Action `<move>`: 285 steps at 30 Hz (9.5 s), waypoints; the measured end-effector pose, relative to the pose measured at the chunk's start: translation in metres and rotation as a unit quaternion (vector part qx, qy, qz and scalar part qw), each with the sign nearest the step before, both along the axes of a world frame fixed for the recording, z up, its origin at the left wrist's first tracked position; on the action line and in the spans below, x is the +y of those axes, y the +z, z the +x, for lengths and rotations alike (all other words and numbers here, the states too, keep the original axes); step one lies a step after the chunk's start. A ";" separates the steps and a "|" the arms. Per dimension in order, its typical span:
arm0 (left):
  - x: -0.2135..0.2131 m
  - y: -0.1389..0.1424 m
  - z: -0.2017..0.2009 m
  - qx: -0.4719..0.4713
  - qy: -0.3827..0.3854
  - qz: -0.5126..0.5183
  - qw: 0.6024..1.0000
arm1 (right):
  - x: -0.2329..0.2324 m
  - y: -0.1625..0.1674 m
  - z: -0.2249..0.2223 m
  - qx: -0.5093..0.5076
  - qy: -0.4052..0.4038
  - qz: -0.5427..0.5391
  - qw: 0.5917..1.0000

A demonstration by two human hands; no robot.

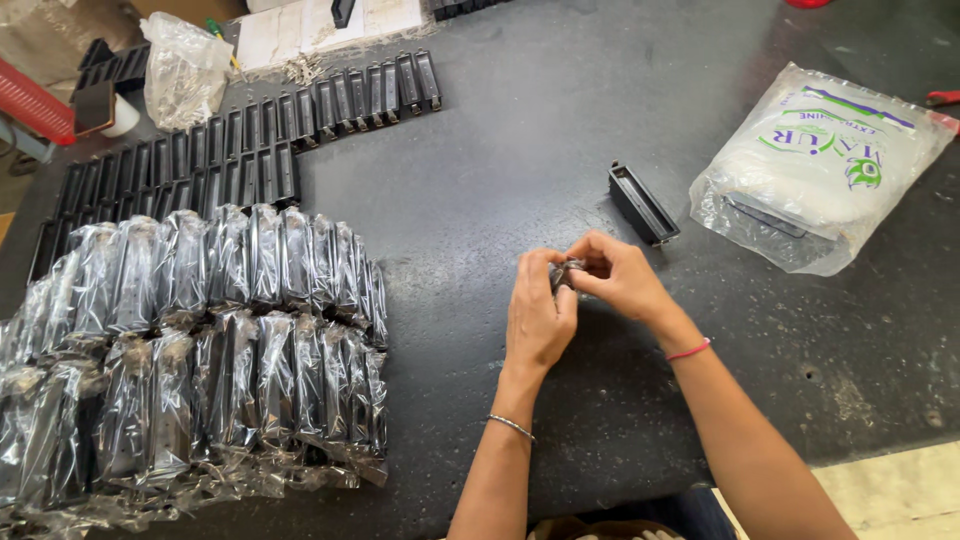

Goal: The person repeatedly picks black rectangular components from a table, places each into a clear plastic bag, seals the bag, and stacks the packaged units. The process is repeated for multiple components in a consistent sequence.

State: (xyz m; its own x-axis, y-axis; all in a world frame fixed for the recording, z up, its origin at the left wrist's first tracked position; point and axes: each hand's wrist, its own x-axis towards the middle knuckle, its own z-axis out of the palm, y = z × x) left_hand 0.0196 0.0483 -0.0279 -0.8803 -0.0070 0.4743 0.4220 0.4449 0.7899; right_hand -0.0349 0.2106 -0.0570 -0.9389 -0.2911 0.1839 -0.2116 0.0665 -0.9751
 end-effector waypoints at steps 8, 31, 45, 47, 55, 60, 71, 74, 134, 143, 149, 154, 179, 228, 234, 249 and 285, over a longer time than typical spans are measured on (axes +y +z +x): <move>-0.009 -0.008 -0.006 0.024 0.028 -0.029 0.999 | 0.010 0.010 -0.003 -0.005 0.117 -0.019 0.993; -0.077 -0.111 -0.100 -0.058 0.032 0.102 0.993 | -0.070 -0.016 0.014 0.067 -0.092 -0.083 0.990; -0.062 -0.121 -0.083 -0.108 -0.014 0.035 0.993 | -0.010 0.002 -0.004 -0.059 0.102 -0.163 0.979; -0.060 -0.117 -0.078 0.005 -0.076 0.055 0.996 | -0.005 0.008 -0.001 -0.043 0.107 -0.130 0.985; -0.041 -0.090 -0.053 -0.121 0.022 0.020 0.992 | -0.005 0.010 0.006 0.030 0.051 0.040 0.997; -0.031 -0.055 -0.034 -0.017 0.007 -0.077 0.997 | -0.004 0.002 -0.003 0.064 0.034 0.031 0.997; -0.006 -0.024 -0.018 0.101 0.053 -0.033 0.993 | 0.010 0.003 -0.012 -0.070 0.106 -0.048 0.991; -0.004 -0.022 -0.015 -0.109 0.034 0.077 0.990 | 0.011 0.007 -0.007 -0.050 0.094 -0.005 0.994; -0.245 0.042 0.109 0.117 0.592 -0.055 0.796 | 0.014 -0.054 -0.061 0.060 0.008 0.124 0.991; -0.108 0.038 0.054 0.151 0.300 -0.003 0.942 | 0.001 -0.014 -0.012 0.084 -0.083 0.091 0.989; -0.038 -0.027 -0.043 -0.011 0.144 0.055 0.988 | -0.023 -0.028 -0.005 0.070 -0.069 0.133 0.986; -0.014 -0.077 -0.061 0.044 0.098 0.019 0.994 | -0.023 -0.014 -0.001 0.025 -0.094 0.060 0.993; -0.036 -0.073 -0.079 -0.076 0.103 0.156 0.979 | 0.153 0.067 -0.036 0.152 -0.503 0.495 0.693; -0.040 0.002 -0.026 -0.118 0.076 0.115 0.983 | -0.022 0.024 0.000 -0.056 -0.007 0.135 0.989; -0.044 -0.012 -0.031 -0.134 0.055 0.201 0.969 | -0.033 0.030 0.005 0.006 -0.092 0.091 0.992; -0.021 -0.018 -0.025 -0.023 0.095 0.099 0.990 | -0.048 0.024 0.014 0.102 -0.164 0.154 0.969; -0.045 -0.033 -0.041 -0.259 -0.048 0.471 0.842 | -0.033 0.006 -0.005 -0.189 0.024 -0.131 0.973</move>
State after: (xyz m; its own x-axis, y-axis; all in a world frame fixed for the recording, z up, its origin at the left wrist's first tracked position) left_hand -0.0210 0.0030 -0.0612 -0.9853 -0.0816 -0.1498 -0.0899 -0.4981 0.8625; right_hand -0.0396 0.1779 -0.0510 -0.9406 -0.3252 -0.0980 0.1682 -0.1955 -0.9662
